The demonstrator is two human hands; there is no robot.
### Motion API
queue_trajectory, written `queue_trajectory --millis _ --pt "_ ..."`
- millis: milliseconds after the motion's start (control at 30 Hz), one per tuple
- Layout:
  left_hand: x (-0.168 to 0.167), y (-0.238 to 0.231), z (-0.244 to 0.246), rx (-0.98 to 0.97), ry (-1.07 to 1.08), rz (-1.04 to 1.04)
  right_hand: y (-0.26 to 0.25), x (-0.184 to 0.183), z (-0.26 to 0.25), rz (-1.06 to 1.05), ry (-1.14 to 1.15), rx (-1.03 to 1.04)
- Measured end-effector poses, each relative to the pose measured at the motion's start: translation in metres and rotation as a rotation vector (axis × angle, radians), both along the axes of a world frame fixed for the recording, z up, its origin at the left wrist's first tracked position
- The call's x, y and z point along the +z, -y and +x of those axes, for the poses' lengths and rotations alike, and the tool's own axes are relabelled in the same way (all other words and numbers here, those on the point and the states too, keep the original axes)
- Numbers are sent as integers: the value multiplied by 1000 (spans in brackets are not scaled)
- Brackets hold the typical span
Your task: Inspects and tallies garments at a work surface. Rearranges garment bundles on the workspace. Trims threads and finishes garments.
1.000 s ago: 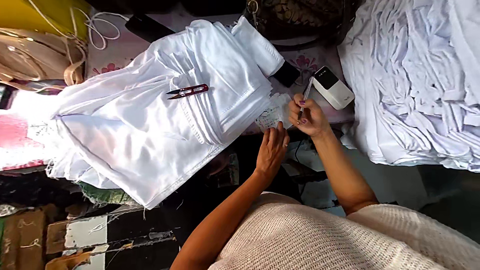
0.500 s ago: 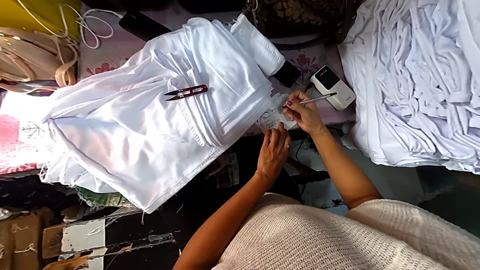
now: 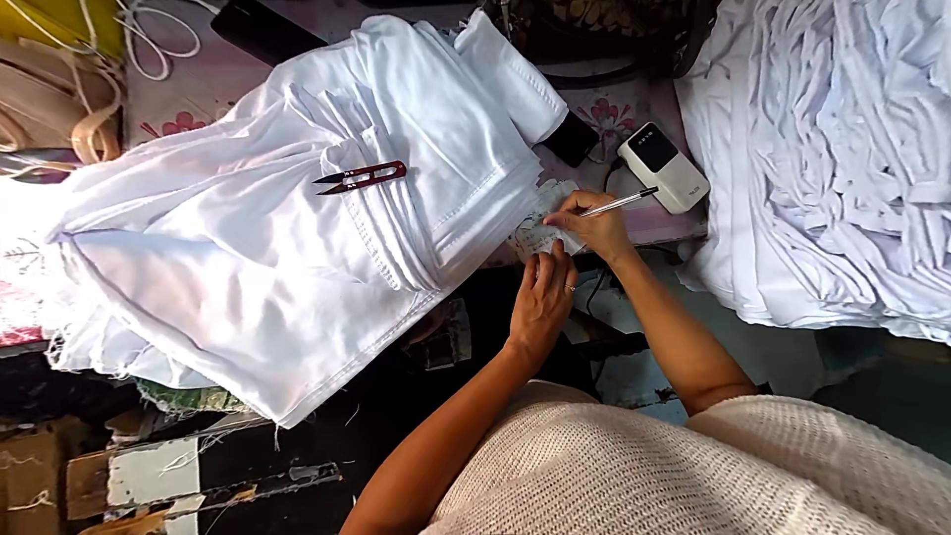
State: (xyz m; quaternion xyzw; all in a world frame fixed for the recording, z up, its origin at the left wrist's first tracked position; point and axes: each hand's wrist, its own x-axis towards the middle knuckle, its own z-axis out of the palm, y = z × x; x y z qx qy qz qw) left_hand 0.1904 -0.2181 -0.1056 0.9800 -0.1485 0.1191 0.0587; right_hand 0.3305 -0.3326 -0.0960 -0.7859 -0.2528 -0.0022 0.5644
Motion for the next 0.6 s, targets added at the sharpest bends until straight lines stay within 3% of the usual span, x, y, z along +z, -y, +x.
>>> queue_trajectory --millis 600 --pt "-1 -2 0 -18 -26 -26 -3 -5 -6 -77 88 -86"
